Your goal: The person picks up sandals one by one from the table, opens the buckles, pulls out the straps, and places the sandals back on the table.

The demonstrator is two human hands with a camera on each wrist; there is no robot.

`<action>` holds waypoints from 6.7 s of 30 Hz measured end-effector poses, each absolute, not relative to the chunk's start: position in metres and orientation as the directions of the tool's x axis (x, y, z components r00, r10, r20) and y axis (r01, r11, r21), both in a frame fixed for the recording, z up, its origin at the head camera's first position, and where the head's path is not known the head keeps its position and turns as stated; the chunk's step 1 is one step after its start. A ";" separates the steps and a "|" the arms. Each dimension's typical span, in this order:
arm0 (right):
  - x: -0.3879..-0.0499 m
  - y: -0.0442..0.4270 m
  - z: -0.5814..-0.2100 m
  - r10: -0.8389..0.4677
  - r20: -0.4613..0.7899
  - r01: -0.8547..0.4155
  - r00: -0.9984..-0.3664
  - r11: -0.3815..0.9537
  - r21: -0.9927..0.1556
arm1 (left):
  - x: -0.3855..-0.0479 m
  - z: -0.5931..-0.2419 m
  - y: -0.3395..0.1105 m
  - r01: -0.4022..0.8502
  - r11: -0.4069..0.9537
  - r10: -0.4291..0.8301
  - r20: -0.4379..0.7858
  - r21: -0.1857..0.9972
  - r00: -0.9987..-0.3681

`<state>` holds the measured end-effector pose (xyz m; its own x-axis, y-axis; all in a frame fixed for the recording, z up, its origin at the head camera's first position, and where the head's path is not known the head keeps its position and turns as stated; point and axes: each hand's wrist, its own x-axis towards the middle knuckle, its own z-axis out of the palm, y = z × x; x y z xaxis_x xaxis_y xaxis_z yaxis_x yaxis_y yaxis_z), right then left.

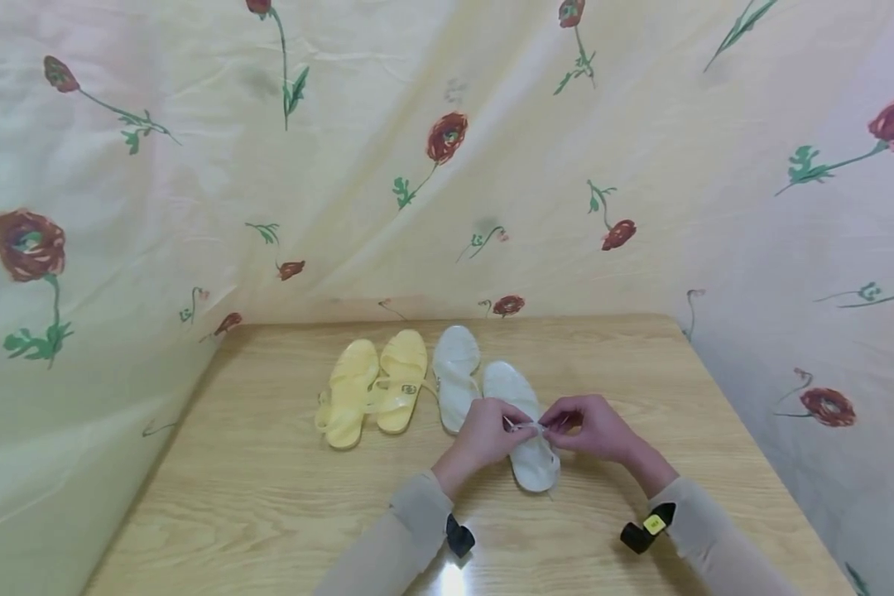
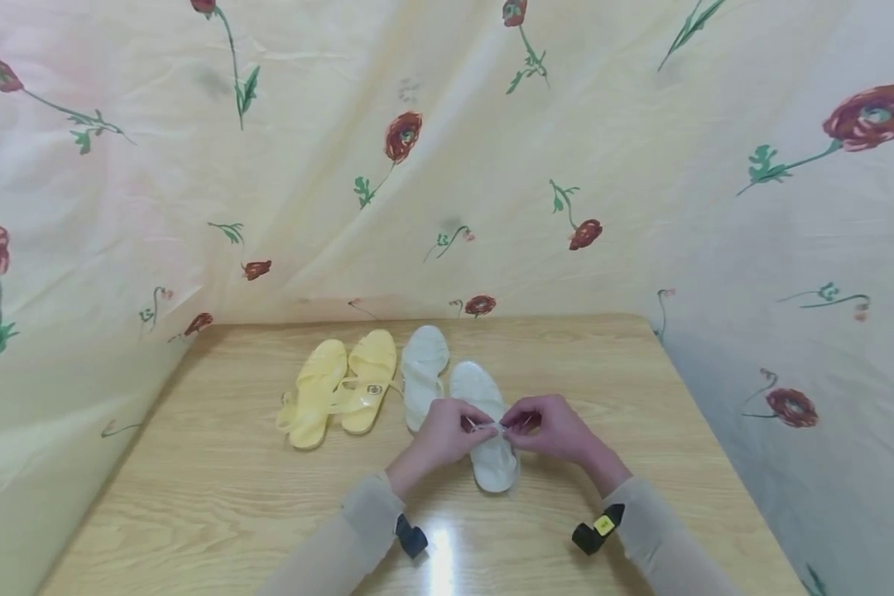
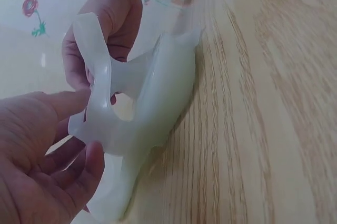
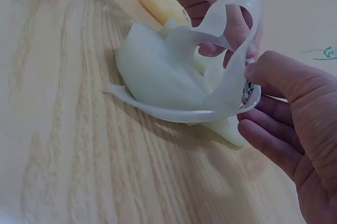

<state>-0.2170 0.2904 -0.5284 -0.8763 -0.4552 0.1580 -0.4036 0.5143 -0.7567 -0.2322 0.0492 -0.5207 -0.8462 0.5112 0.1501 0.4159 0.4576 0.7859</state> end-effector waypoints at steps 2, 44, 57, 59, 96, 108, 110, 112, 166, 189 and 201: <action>-0.217 0.289 -0.531 -0.448 0.152 -0.392 -0.881 0.511 -0.765 | -0.232 -0.521 0.049 0.422 0.466 0.509 0.155 0.778 -0.847; -0.200 0.285 -0.542 -0.383 0.267 -0.431 -0.884 0.450 -0.782 | -0.222 -0.507 0.056 0.506 0.524 0.565 0.165 0.685 -0.808; -0.197 0.285 -0.545 -0.365 0.290 -0.436 -0.885 0.425 -0.793 | -0.219 -0.500 0.059 0.558 0.583 0.579 0.180 0.591 -0.795; -0.197 0.285 -0.545 -0.361 0.290 -0.433 -0.886 0.424 -0.795 | -0.219 -0.501 0.060 0.565 0.577 0.581 0.190 0.590 -0.792; -0.187 0.283 -0.552 -0.323 0.331 -0.454 -0.887 0.467 -0.759 | -0.231 -0.504 0.054 0.562 0.525 0.588 0.204 0.639 -0.782; -0.187 0.278 -0.547 -0.348 0.355 -0.485 -0.868 0.438 -0.757 | -0.233 -0.503 0.059 0.554 0.527 0.618 0.157 0.645 -0.771; -0.187 0.278 -0.547 -0.348 0.341 -0.474 -0.873 0.442 -0.762 | -0.233 -0.503 0.059 0.553 0.525 0.618 0.157 0.647 -0.770; -0.188 0.278 -0.548 -0.344 0.332 -0.464 -0.878 0.445 -0.766 | -0.233 -0.503 0.059 0.545 0.517 0.613 0.159 0.661 -0.774; -0.185 0.270 -0.562 -0.232 0.472 -0.526 -0.850 0.397 -0.752 | -0.231 -0.524 0.057 0.472 0.399 0.563 0.196 0.786 -0.803; -0.186 0.276 -0.570 -0.269 0.548 -0.611 -0.792 0.348 -0.711 | -0.227 -0.527 0.057 0.424 0.381 0.529 0.183 0.822 -0.829; -0.186 0.280 -0.570 -0.274 0.455 -0.530 -0.847 0.374 -0.761 | -0.229 -0.519 0.058 0.504 0.404 0.594 0.200 0.764 -0.780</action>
